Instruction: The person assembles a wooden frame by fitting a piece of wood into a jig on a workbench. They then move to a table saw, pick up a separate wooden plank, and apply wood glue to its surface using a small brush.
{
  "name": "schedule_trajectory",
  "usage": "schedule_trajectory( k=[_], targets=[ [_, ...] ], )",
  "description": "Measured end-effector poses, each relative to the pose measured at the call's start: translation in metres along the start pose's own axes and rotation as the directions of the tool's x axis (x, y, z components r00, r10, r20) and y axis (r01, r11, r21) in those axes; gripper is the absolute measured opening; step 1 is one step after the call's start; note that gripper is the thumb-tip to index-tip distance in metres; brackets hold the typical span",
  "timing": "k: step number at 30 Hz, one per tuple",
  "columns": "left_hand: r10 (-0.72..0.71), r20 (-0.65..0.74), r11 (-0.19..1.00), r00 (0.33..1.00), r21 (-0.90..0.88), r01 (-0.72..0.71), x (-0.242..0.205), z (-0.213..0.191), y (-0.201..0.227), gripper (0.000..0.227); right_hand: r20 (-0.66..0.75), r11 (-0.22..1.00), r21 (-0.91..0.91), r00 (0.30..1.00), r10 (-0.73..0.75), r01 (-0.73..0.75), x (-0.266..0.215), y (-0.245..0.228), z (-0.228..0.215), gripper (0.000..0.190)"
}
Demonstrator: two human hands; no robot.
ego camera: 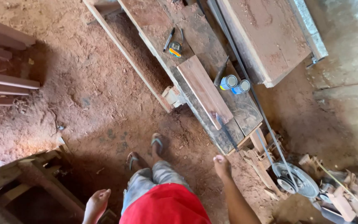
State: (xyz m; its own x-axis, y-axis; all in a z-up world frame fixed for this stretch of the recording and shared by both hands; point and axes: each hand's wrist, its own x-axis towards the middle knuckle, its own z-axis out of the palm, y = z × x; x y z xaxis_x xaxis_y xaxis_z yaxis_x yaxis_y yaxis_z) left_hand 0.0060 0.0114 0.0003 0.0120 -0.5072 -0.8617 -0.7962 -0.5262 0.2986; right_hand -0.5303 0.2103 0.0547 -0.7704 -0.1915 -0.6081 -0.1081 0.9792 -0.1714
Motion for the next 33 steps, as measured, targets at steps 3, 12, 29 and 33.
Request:
schedule_trajectory(
  k=[3,12,29,33],
  targets=[
    [-0.018,0.035,0.998,0.999,0.054,0.016,-0.004,0.007,-0.010,0.050,-0.015,0.995,0.071,0.997,0.070,-0.068,0.005,-0.027,-0.024,0.030],
    [-0.027,-0.098,0.999,0.995,0.040,0.032,-0.023,0.032,0.019,0.044,-0.350,0.958,0.068,0.906,-0.240,0.280,0.155,0.015,-0.019,0.040],
    [0.089,-0.271,0.970,0.959,-0.196,-0.146,-0.059,0.216,0.220,0.048,-0.294,0.807,0.135,0.801,-0.521,0.574,0.235,0.053,-0.061,0.022],
    [0.269,-0.289,0.958,0.919,-0.016,-0.285,-0.028,0.211,0.302,0.047,-0.042,0.911,0.400,0.995,-0.086,0.096,0.255,0.060,-0.076,0.037]
  ],
)
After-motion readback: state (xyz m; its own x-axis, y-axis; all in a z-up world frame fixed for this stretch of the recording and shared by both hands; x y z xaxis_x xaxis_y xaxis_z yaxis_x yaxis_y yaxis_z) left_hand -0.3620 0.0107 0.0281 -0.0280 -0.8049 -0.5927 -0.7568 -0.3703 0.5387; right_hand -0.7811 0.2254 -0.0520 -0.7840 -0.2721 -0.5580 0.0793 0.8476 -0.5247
